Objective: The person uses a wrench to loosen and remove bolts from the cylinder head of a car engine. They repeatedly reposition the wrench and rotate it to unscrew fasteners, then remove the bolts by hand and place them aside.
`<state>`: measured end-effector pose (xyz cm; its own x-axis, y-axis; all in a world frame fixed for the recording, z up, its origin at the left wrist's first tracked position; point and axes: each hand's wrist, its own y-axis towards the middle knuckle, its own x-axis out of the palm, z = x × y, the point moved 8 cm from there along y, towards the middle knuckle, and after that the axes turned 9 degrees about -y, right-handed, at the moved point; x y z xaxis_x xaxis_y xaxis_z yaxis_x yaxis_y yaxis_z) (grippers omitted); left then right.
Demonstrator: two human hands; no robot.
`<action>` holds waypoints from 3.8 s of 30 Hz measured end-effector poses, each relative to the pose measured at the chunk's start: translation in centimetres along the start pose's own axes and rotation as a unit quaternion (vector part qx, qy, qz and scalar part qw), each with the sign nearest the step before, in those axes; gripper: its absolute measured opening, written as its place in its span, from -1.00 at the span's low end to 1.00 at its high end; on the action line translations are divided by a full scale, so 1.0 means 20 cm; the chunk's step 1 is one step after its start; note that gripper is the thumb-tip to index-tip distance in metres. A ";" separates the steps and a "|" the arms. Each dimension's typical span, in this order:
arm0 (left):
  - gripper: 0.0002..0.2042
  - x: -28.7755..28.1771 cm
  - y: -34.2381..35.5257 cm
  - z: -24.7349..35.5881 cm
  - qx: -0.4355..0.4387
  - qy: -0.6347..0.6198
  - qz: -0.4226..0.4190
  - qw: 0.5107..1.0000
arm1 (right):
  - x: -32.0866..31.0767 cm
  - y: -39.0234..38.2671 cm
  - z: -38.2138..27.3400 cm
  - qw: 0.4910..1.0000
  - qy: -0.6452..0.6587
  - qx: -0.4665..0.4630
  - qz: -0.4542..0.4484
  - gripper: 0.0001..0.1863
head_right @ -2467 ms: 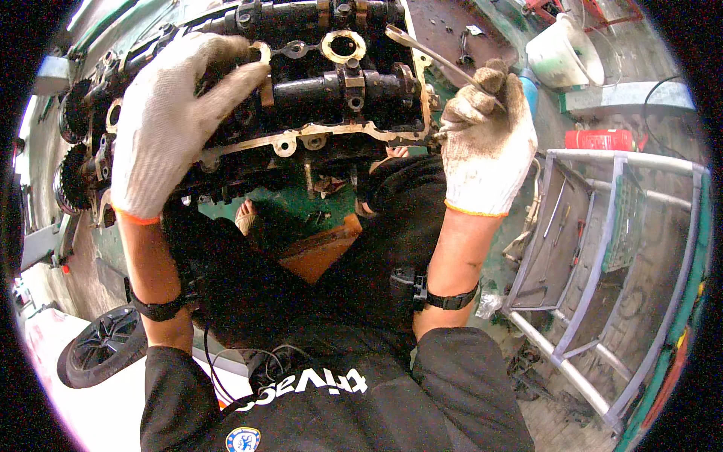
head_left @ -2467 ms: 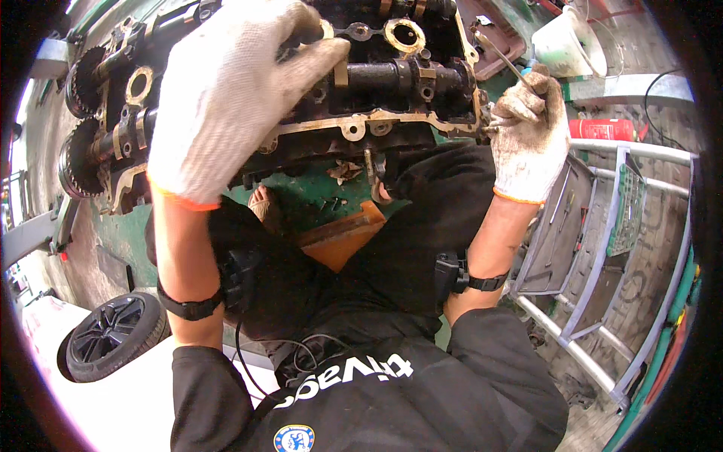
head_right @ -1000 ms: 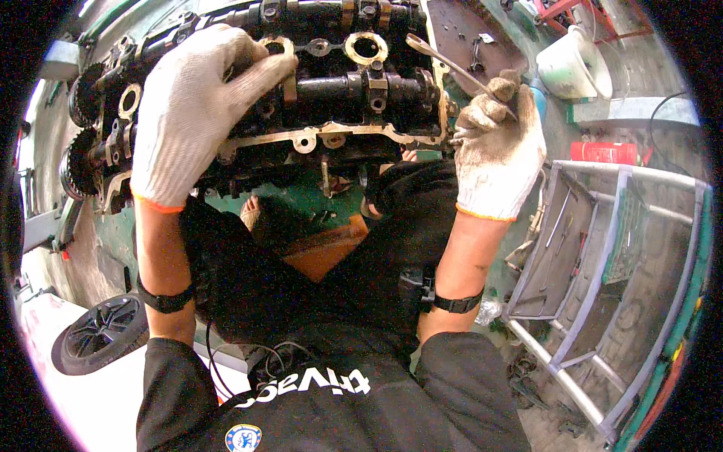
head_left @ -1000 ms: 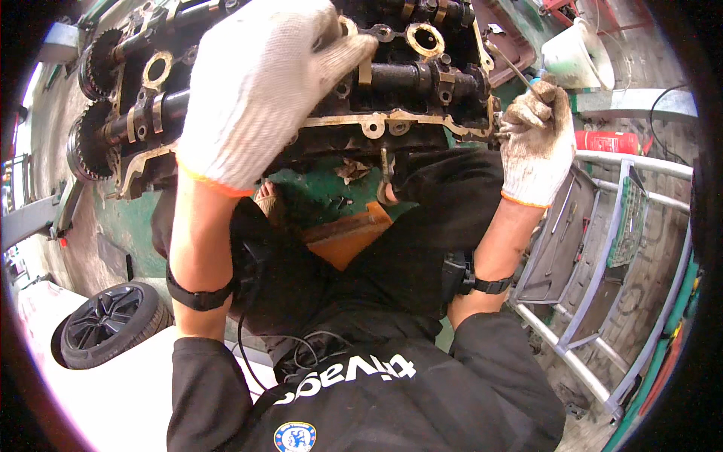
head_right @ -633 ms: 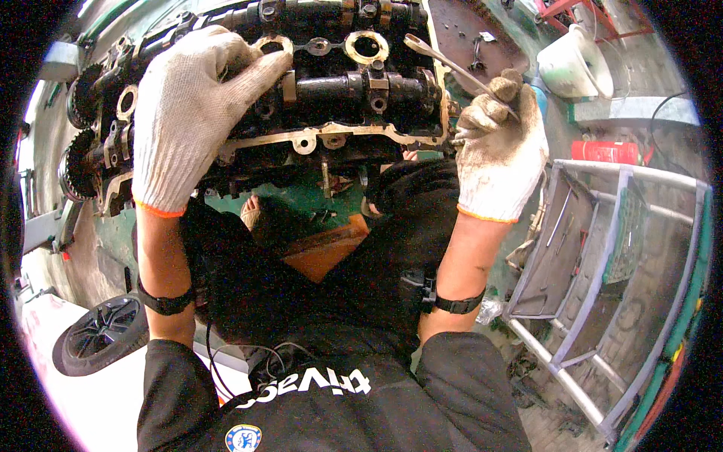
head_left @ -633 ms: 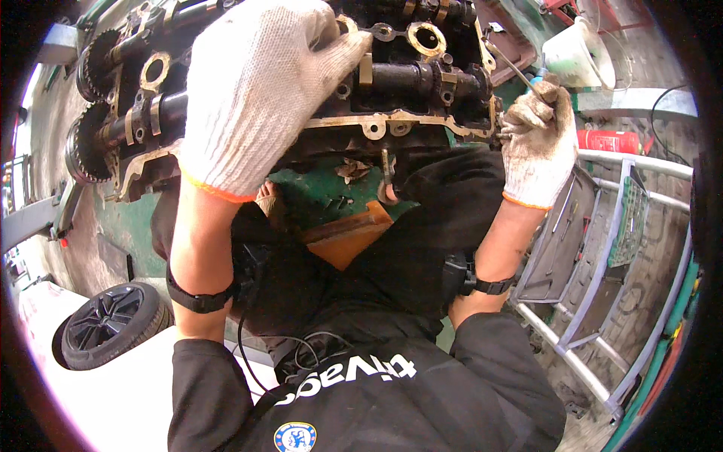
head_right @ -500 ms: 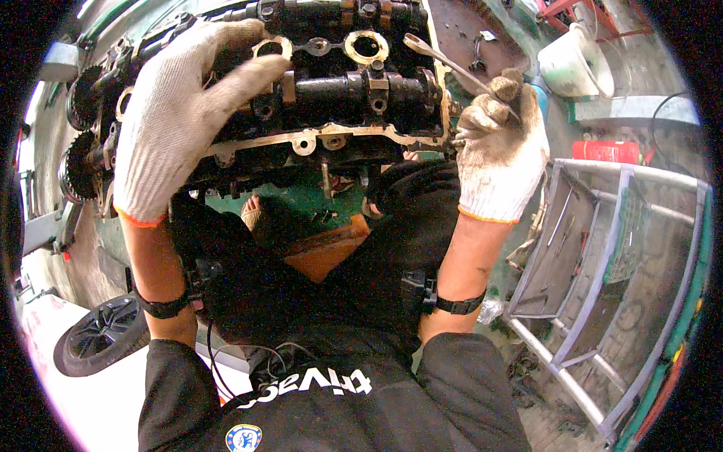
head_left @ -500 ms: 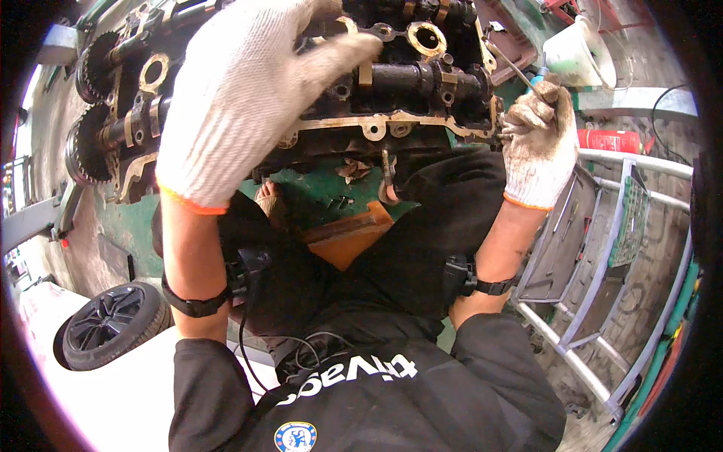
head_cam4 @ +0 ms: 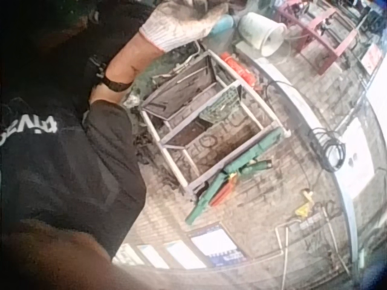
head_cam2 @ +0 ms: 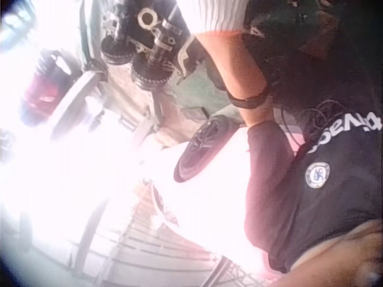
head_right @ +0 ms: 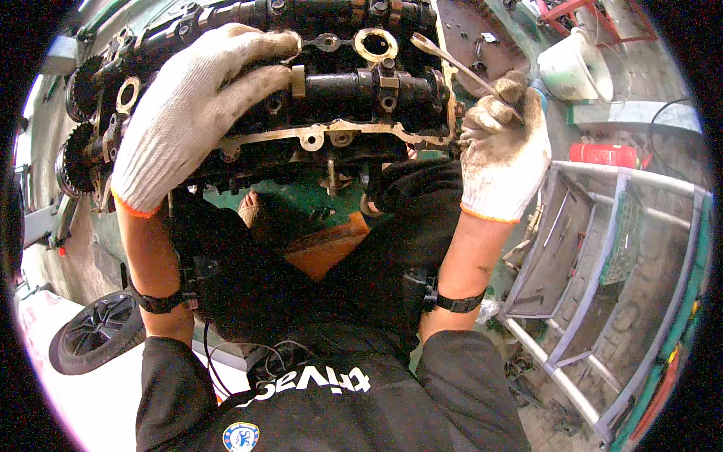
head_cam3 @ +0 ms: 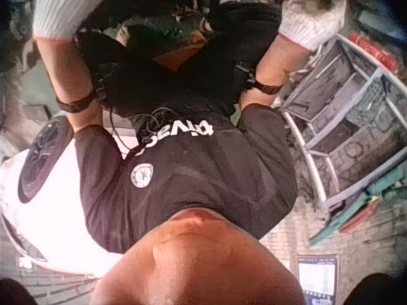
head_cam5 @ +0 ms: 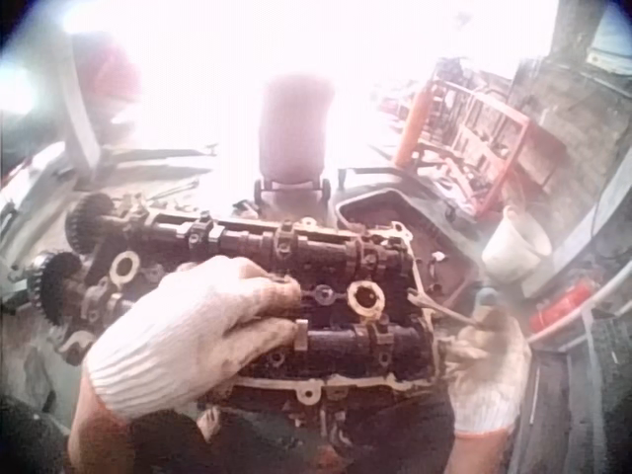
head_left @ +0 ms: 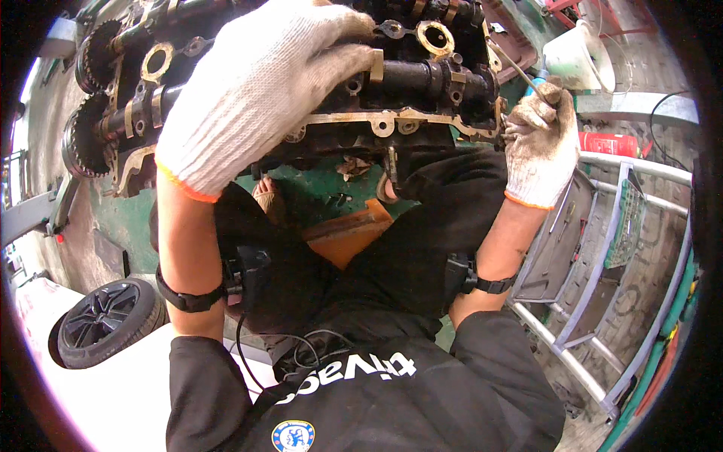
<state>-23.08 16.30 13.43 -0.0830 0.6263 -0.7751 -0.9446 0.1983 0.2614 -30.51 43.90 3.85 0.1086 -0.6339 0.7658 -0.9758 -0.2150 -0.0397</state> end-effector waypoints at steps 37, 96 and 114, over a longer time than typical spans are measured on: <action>-0.68 -0.06 0.05 0.01 -0.247 -0.004 -0.088 0.965 | -0.01 0.01 -0.03 0.999 -0.048 -0.024 0.004 -0.78; -0.69 -0.03 0.04 0.06 -0.075 0.070 -0.023 0.995 | -0.01 0.00 -0.02 0.997 -0.067 -0.041 0.029 -0.73; -0.75 -0.02 0.06 0.09 0.028 0.044 0.008 0.999 | 0.00 -0.01 -0.02 0.998 -0.051 -0.034 0.000 -0.72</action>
<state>-23.58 17.58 15.07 -0.1283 0.5617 -0.8173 -0.9236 0.2324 0.3047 -30.42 44.19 4.20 0.1239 -0.7066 0.6967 -0.9860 -0.1664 0.0066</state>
